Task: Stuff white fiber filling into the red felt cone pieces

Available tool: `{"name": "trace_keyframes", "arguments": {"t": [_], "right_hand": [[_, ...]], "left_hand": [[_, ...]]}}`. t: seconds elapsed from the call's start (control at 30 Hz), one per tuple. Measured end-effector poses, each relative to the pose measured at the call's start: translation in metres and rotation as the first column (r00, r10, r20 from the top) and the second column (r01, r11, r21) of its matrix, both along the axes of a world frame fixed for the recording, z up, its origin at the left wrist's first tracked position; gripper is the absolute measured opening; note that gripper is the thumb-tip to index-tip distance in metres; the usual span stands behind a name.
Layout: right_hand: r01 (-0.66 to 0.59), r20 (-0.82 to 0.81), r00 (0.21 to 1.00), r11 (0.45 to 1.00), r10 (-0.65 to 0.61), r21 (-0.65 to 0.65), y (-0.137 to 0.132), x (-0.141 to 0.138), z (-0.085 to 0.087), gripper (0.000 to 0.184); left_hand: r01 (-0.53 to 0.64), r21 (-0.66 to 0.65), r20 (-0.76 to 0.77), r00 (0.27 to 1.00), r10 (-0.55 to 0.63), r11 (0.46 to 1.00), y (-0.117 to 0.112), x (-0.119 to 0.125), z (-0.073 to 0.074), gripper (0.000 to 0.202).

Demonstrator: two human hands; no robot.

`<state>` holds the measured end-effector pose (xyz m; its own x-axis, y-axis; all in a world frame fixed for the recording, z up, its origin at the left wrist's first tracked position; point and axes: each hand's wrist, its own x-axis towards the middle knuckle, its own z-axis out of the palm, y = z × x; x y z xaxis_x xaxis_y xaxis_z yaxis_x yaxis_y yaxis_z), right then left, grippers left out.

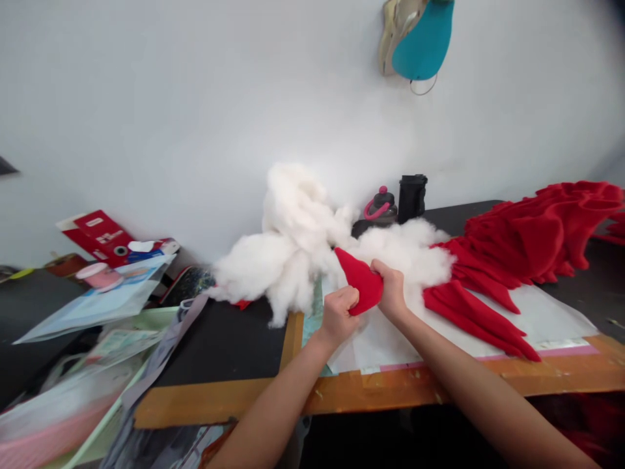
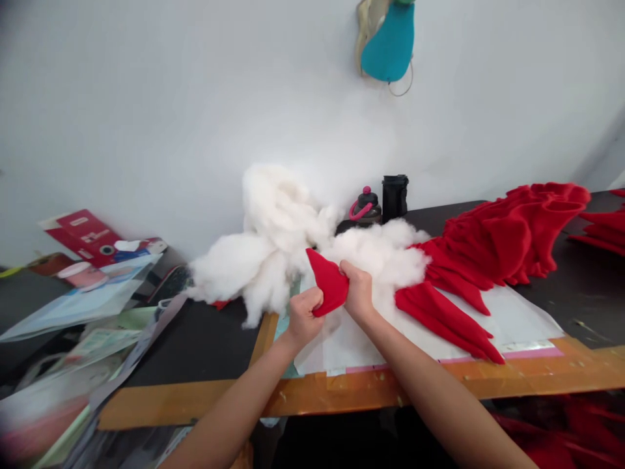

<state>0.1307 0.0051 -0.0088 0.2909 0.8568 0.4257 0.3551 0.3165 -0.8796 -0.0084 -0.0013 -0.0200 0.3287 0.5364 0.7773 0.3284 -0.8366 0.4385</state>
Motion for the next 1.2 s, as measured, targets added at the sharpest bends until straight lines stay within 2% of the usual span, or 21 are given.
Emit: {"name": "trace_keyframes", "arguments": {"t": [0.07,0.13,0.17,0.2,0.27,0.3,0.37,0.43,0.53,0.63,0.7,0.77,0.83,0.87,0.93,1.0,1.07,1.13,1.17,1.2], "right_hand": [[0.038,-0.016,0.999,0.999,-0.038,0.029,0.0,0.001,0.002,0.017],[-0.024,0.004,1.0,0.996,0.023,0.085,0.0,0.001,0.005,0.014],[-0.097,0.0,0.995,0.99,0.097,0.104,0.0,0.001,0.007,0.012],[-0.188,-0.017,0.981,0.975,0.191,0.12,0.001,0.002,0.009,0.018],[-0.376,-0.055,0.921,0.916,0.386,0.138,0.002,0.002,0.012,0.039],[-0.445,-0.066,0.888,0.886,0.456,0.134,0.003,0.002,0.013,0.045],[-0.506,-0.084,0.853,0.856,0.515,0.108,0.004,0.002,0.015,0.043],[-0.474,-0.109,0.871,0.877,0.479,0.075,0.004,0.001,0.015,0.029],[-0.327,-0.094,0.939,0.944,0.33,0.044,0.004,0.001,0.011,0.009],[-0.193,0.06,0.98,0.981,0.192,0.018,0.004,0.003,0.005,0.006],[-0.109,0.156,0.982,0.994,0.104,0.021,0.004,0.006,0.002,0.004],[-0.048,0.219,0.975,0.999,0.043,0.018,0.003,0.008,0.002,0.015],[-0.028,0.262,0.965,1.0,0.025,0.007,0.003,0.009,0.003,0.036],[-0.038,0.264,0.964,0.999,0.037,0.002,0.003,0.008,0.005,0.043],[-0.13,0.19,0.973,0.991,0.129,-0.008,0.004,0.008,0.008,0.045],[-0.329,0.002,0.944,0.944,0.329,-0.036,0.004,0.01,0.013,0.039],[-0.564,-0.242,0.81,0.823,0.534,-0.071,0.005,0.014,0.018,0.037],[-0.729,-0.445,0.638,0.679,0.629,-0.086,0.004,0.019,0.023,0.048],[-0.771,-0.509,0.578,0.631,0.638,-0.085,0.004,0.02,0.024,0.054],[-0.788,-0.548,0.546,0.61,0.633,-0.081,0.004,0.021,0.024,0.058]], "left_hand": [[-0.057,-0.004,0.029,0.998,0.057,0.998,0.0,-0.001,0.001,0.029],[-0.127,-0.019,0.071,0.989,0.128,0.992,0.003,-0.003,0.002,0.031],[-0.145,-0.039,0.088,0.985,0.148,0.989,0.005,-0.004,0.003,0.032],[-0.146,-0.065,0.1,0.983,0.152,0.987,0.007,-0.006,0.004,0.032],[-0.116,-0.123,0.116,0.985,0.131,0.986,0.009,-0.008,0.007,0.032],[-0.095,-0.145,0.12,0.986,0.113,0.985,0.01,-0.008,0.008,0.031],[-0.053,-0.155,0.118,0.99,0.072,0.986,0.009,-0.008,0.009,0.031],[-0.023,-0.142,0.099,0.994,0.037,0.99,0.007,-0.007,0.008,0.031],[0.007,-0.134,0.075,0.997,0.003,0.991,0.005,-0.004,0.005,0.031],[0.017,-0.127,0.068,0.998,-0.008,0.992,0.004,-0.003,0.001,0.032],[-0.015,-0.125,0.076,0.997,0.025,0.992,0.004,-0.003,0.0,0.031],[-0.085,-0.122,0.1,0.99,0.097,0.989,0.005,-0.004,0.001,0.031],[-0.178,-0.11,0.13,0.973,0.192,0.978,0.007,-0.006,0.003,0.029],[-0.224,-0.103,0.14,0.961,0.237,0.969,0.008,-0.008,0.005,0.029],[-0.293,-0.107,0.157,0.939,0.307,0.95,0.011,-0.012,0.007,0.027],[-0.303,-0.146,0.173,0.929,0.326,0.942,0.014,-0.016,0.008,0.026],[-0.263,-0.202,0.202,0.931,0.303,0.943,0.018,-0.019,0.008,0.026],[-0.221,-0.264,0.241,0.927,0.287,0.939,0.021,-0.02,0.008,0.025],[-0.211,-0.294,0.259,0.921,0.291,0.932,0.022,-0.02,0.009,0.024],[-0.207,-0.321,0.273,0.914,0.299,0.924,0.022,-0.02,0.009,0.024]]}}
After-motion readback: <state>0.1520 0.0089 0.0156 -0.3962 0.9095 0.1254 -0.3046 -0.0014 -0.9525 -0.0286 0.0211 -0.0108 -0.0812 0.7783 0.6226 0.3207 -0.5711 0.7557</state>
